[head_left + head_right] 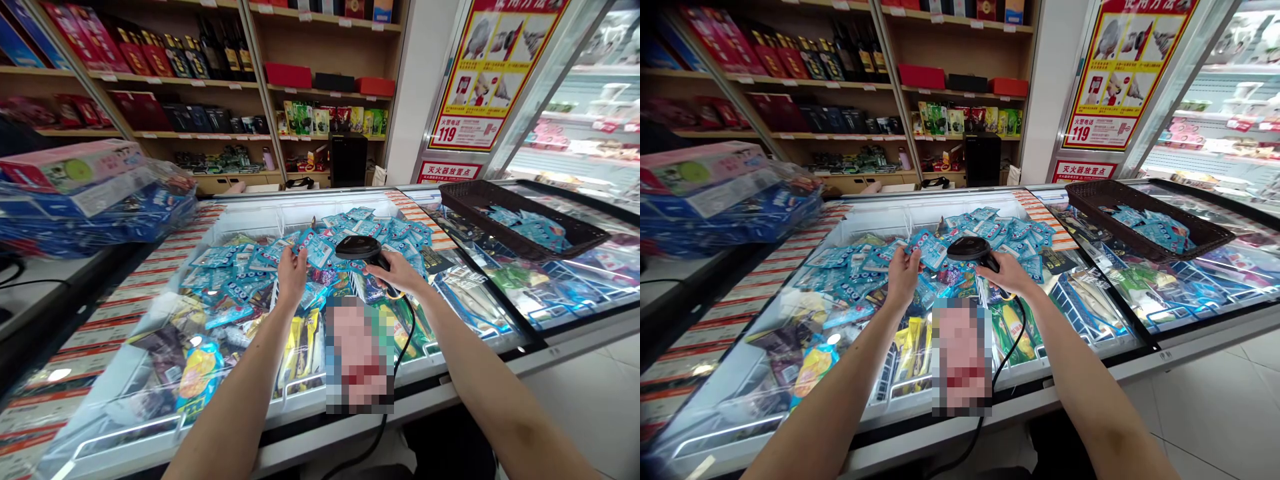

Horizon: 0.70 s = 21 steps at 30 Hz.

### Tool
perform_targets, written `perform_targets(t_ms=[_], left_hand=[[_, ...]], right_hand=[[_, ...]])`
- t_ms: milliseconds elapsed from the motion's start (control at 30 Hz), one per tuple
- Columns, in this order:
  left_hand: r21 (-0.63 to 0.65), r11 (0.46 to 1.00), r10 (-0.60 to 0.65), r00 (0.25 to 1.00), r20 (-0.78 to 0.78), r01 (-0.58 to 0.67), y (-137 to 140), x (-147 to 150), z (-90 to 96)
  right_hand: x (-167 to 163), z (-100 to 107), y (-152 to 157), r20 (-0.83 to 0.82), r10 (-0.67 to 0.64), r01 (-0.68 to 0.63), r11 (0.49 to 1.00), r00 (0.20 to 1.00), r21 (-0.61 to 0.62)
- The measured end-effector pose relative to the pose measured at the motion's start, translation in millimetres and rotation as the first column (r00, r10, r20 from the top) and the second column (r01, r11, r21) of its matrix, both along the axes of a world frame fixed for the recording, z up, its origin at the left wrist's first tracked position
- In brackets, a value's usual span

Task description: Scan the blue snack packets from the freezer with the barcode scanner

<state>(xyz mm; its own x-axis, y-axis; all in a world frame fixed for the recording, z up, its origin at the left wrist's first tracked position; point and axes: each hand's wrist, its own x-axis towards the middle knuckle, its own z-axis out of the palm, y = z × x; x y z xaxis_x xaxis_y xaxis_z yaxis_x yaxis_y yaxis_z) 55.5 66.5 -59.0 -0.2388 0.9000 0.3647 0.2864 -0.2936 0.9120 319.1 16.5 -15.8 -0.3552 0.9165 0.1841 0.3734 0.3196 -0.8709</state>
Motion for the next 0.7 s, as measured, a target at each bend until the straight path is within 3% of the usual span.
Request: perform_targets(t_ms=[700], left_hand=[[0.018,1.0,-0.001,1.0,0.005,0.0,1.9,-1.4,-2.7]], right_hand=[[2.1,0.4,-0.5,0.064,0.036,-0.037,0.999,0.997,0.006]])
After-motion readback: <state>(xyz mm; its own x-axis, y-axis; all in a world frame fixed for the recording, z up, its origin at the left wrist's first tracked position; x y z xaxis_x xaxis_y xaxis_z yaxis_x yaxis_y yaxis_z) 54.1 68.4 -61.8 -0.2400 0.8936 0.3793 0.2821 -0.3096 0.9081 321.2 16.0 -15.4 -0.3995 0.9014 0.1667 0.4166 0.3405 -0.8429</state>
